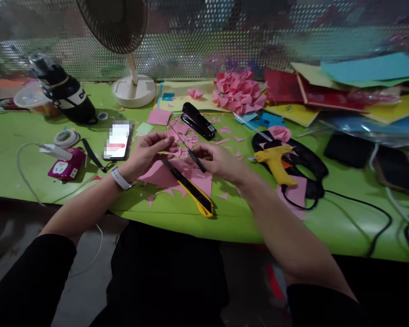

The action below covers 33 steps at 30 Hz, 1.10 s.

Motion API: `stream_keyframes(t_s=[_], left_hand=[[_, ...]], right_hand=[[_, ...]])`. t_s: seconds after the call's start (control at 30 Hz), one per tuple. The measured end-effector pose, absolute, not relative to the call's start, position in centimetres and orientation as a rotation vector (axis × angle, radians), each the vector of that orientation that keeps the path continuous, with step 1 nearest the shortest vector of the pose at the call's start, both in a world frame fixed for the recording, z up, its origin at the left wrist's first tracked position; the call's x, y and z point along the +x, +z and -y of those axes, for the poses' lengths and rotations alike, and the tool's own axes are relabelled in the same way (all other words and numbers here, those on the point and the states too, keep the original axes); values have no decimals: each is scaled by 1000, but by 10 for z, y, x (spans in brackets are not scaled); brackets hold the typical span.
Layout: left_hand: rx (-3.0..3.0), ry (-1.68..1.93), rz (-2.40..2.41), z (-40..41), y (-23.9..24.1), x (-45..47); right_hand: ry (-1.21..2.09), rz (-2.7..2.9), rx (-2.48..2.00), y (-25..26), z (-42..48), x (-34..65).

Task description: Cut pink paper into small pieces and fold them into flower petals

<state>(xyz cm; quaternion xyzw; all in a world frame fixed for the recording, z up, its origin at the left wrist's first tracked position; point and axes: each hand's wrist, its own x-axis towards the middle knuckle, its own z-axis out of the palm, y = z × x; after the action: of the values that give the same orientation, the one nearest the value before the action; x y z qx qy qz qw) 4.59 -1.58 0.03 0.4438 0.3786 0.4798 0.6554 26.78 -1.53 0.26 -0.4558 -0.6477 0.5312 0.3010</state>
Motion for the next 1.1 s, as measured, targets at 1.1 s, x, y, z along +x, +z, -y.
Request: stream_keyframes(t_s=[1.1], left_hand=[[875,1107,-803,19,4,49]], right_hand=[[1379,1736,-1189,-2,18,265]])
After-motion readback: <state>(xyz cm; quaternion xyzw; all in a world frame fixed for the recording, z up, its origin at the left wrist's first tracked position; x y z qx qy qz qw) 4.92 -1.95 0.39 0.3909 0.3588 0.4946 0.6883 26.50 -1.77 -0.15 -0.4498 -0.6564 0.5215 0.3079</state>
